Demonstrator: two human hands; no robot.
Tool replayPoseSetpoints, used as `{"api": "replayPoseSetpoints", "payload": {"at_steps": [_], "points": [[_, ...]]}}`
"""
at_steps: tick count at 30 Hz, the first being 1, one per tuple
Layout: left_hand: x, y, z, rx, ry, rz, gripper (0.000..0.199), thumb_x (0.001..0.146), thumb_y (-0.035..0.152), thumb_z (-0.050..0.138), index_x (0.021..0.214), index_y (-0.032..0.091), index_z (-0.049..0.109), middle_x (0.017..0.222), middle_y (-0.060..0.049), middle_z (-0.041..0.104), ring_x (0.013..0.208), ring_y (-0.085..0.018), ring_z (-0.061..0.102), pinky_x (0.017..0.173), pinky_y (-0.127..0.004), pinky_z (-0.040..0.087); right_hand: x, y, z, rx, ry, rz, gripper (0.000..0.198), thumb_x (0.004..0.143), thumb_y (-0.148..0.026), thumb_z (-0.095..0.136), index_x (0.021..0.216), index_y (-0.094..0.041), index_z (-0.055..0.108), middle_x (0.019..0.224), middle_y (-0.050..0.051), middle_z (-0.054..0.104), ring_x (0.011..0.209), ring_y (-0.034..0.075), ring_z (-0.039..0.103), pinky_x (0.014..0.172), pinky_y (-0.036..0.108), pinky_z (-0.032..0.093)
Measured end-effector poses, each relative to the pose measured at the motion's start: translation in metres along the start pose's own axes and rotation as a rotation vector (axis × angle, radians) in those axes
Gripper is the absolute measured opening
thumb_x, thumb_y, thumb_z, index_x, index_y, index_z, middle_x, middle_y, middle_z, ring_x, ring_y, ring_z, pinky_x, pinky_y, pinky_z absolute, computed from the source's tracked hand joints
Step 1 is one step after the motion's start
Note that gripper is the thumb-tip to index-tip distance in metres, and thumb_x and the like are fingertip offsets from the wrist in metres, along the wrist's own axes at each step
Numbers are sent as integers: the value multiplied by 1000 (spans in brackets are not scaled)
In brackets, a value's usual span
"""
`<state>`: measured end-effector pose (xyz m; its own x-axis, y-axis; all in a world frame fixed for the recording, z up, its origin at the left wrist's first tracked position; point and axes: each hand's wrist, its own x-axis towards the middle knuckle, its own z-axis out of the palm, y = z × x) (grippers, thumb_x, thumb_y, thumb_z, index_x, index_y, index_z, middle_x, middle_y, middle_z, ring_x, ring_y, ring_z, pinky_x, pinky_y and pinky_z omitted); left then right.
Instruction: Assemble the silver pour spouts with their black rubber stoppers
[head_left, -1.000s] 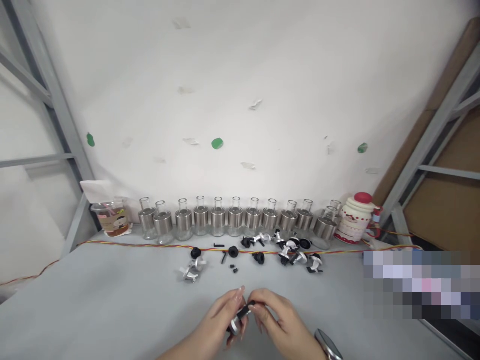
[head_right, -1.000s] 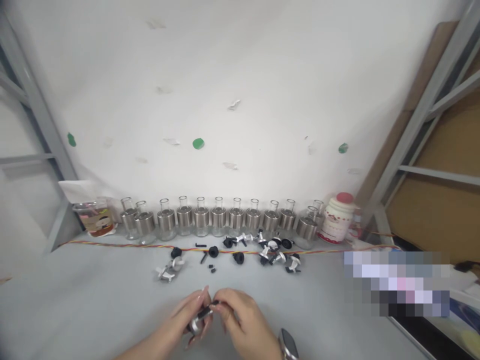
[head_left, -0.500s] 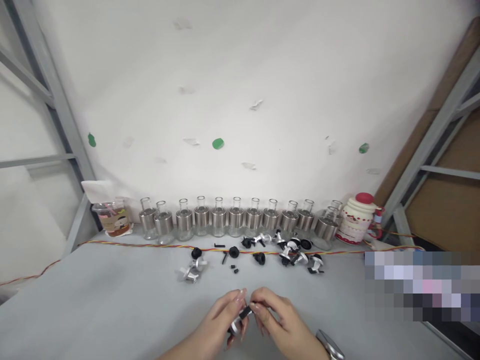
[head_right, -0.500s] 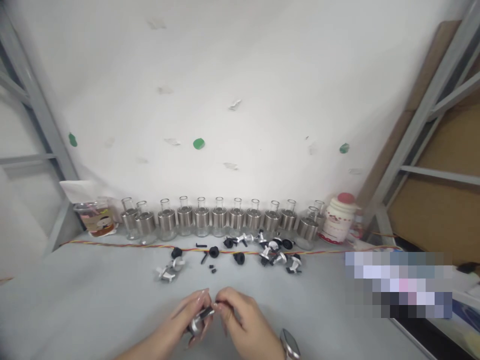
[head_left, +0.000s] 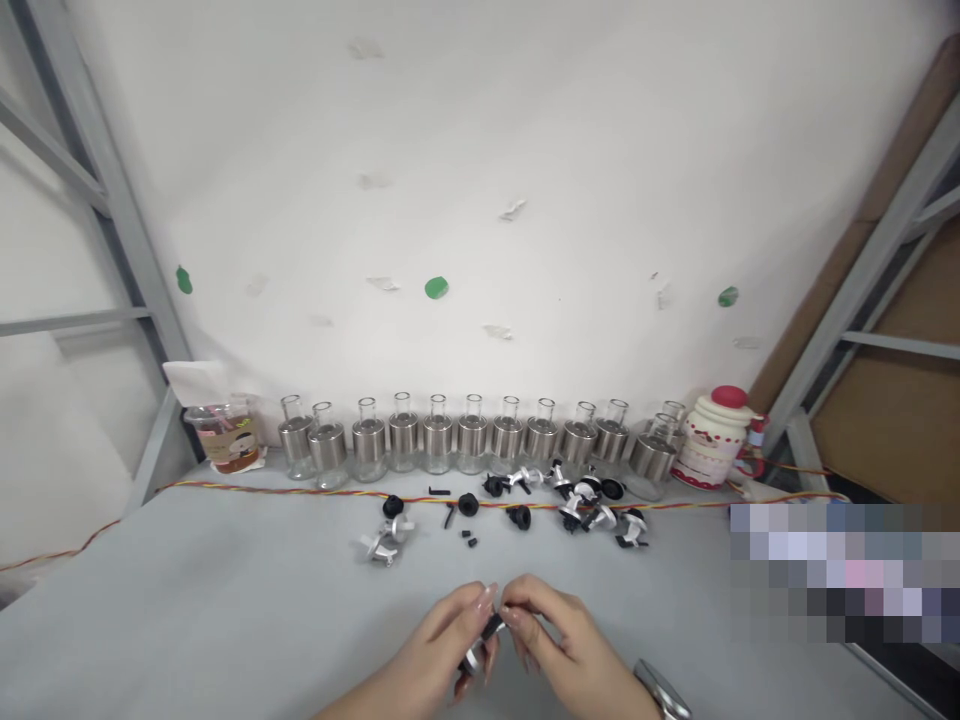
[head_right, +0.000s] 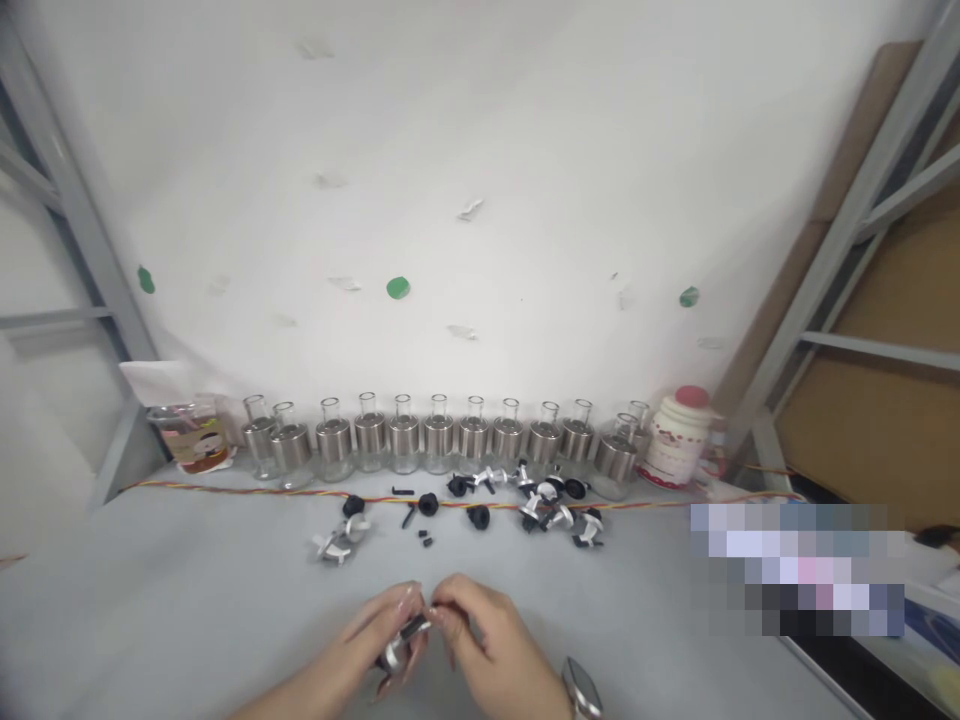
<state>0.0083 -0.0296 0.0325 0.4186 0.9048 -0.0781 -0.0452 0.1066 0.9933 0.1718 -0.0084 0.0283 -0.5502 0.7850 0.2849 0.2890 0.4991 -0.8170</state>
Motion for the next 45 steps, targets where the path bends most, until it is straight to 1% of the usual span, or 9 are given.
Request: {"api": "replayPoseSetpoints", "payload": {"at_steps": [6, 11, 15, 19, 24, 31, 38, 42, 45], "points": [[0, 4, -1, 1, -15, -23, 34, 78, 51, 41, 69, 17, 43, 56, 5, 43, 46, -7, 37, 42, -18, 27, 1, 2, 0, 8, 8, 19, 22, 87, -34, 36, 76, -19, 48, 58, -5, 45, 53, 9, 44, 55, 19, 37], [0, 0, 0, -23, 29, -18, 36, 75, 53, 43, 67, 18, 44, 51, 7, 42, 42, -6, 35, 40, -19, 25, 1, 1, 0, 14, -3, 18, 24, 87, -35, 36, 74, -18, 48, 57, -5, 45, 54, 9, 44, 56, 19, 37], [0, 1, 1, -34, 71, -24, 38, 73, 55, 44, 65, 18, 44, 48, 7, 42, 39, -6, 33, 37, -19, 22, 1, -1, 1, -9, -5, -8, 25, 88, -34, 35, 73, -19, 49, 59, -4, 46, 55, 9, 44, 56, 18, 37], [2, -1, 0, -32, 83, -46, 39, 71, 55, 48, 59, 18, 43, 42, 8, 39, 35, -5, 30, 35, -18, 19, 2, -4, 2, -95, -15, -54, 27, 88, -33, 34, 72, -19, 50, 61, -3, 48, 58, 10, 46, 59, 19, 38], [5, -9, -1, -25, 137, -48, 40, 67, 54, 53, 53, 18, 43, 37, 8, 38, 31, -3, 26, 32, -17, 17, 2, -7, 0, -191, -30, -128, 29, 88, -31, 33, 67, -20, 48, 61, -2, 49, 59, 11, 47, 59, 20, 37], [7, -6, -1, -61, 121, -82, 41, 64, 55, 54, 50, 18, 43, 33, 9, 36, 27, -3, 25, 28, -18, 14, 2, -9, -3, -259, -30, -181, 24, 87, -30, 37, 73, -20, 54, 62, -1, 52, 60, 11, 48, 60, 21, 38], [7, -8, -4, -106, 98, -79, 40, 63, 54, 56, 54, 17, 46, 38, 8, 41, 30, -4, 29, 30, -18, 18, 3, -7, -4, -217, -38, -136, 27, 87, -32, 36, 73, -20, 56, 61, -2, 53, 60, 12, 49, 60, 21, 38], [9, -10, -6, -77, 116, -83, 40, 63, 53, 57, 49, 18, 44, 32, 9, 35, 27, -4, 25, 29, -19, 14, 4, -5, -1, -217, -62, -106, 27, 86, -33, 40, 68, -20, 54, 60, -3, 53, 57, 11, 48, 59, 20, 38], [11, -8, -8, -49, 174, -89, 43, 59, 53, 61, 43, 19, 39, 29, 9, 32, 26, -3, 23, 29, -19, 11, 3, -6, -1, -236, -90, -129, 24, 86, -31, 41, 72, -20, 56, 62, -2, 55, 60, 11, 50, 62, 20, 38]]}}
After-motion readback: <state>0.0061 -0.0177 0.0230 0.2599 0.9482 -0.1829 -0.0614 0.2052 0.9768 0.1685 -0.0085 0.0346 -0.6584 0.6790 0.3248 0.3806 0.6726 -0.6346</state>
